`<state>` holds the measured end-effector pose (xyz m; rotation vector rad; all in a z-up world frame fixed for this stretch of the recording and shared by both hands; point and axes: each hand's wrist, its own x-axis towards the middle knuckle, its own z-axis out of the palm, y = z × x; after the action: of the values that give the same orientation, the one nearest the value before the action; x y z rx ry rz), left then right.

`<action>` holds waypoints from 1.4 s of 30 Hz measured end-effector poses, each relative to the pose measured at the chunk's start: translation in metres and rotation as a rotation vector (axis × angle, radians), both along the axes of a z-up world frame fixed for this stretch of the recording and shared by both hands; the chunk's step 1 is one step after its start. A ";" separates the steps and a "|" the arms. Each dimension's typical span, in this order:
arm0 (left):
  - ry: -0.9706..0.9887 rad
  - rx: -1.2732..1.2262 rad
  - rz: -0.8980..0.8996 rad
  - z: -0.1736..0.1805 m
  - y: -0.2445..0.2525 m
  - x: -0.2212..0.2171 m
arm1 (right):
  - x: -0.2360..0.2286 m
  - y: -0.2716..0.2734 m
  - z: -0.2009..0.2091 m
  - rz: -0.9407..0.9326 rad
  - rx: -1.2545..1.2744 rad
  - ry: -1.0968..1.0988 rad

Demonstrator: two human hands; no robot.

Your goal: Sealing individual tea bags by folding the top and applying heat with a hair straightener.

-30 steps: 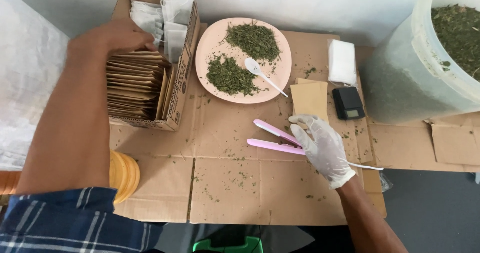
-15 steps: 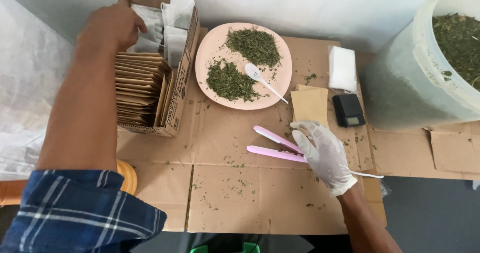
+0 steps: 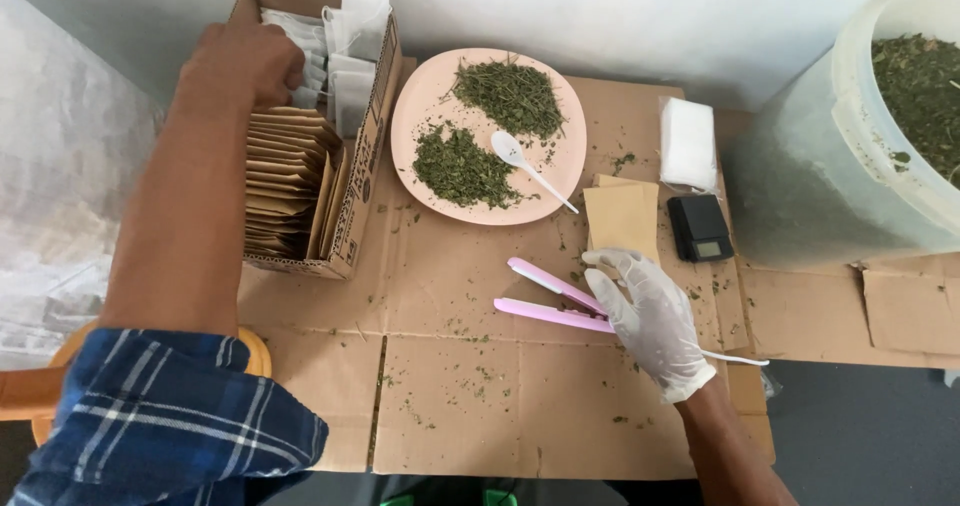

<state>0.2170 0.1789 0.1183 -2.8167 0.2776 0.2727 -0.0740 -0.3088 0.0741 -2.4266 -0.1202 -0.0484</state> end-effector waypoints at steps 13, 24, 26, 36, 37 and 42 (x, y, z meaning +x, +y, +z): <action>0.075 -0.353 0.301 0.038 -0.023 -0.038 | -0.001 -0.003 -0.007 0.021 -0.051 -0.033; 0.117 -0.180 0.144 0.018 -0.009 -0.019 | -0.002 0.002 -0.002 0.011 -0.091 -0.023; 0.107 -0.114 0.109 0.000 0.001 -0.001 | -0.001 0.001 -0.002 0.008 -0.098 -0.013; 0.080 -0.297 0.260 0.031 -0.005 -0.023 | -0.001 0.000 -0.004 0.019 -0.085 -0.035; 0.078 -0.296 0.260 0.037 -0.005 -0.027 | -0.001 0.000 -0.004 0.019 -0.084 -0.036; 0.017 -0.266 0.164 0.050 0.001 -0.029 | -0.003 0.003 0.002 0.022 -0.068 -0.025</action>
<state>0.1877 0.1796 0.1686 -3.1070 0.0918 0.3172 -0.0767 -0.3060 0.0762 -2.4930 -0.1623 -0.0651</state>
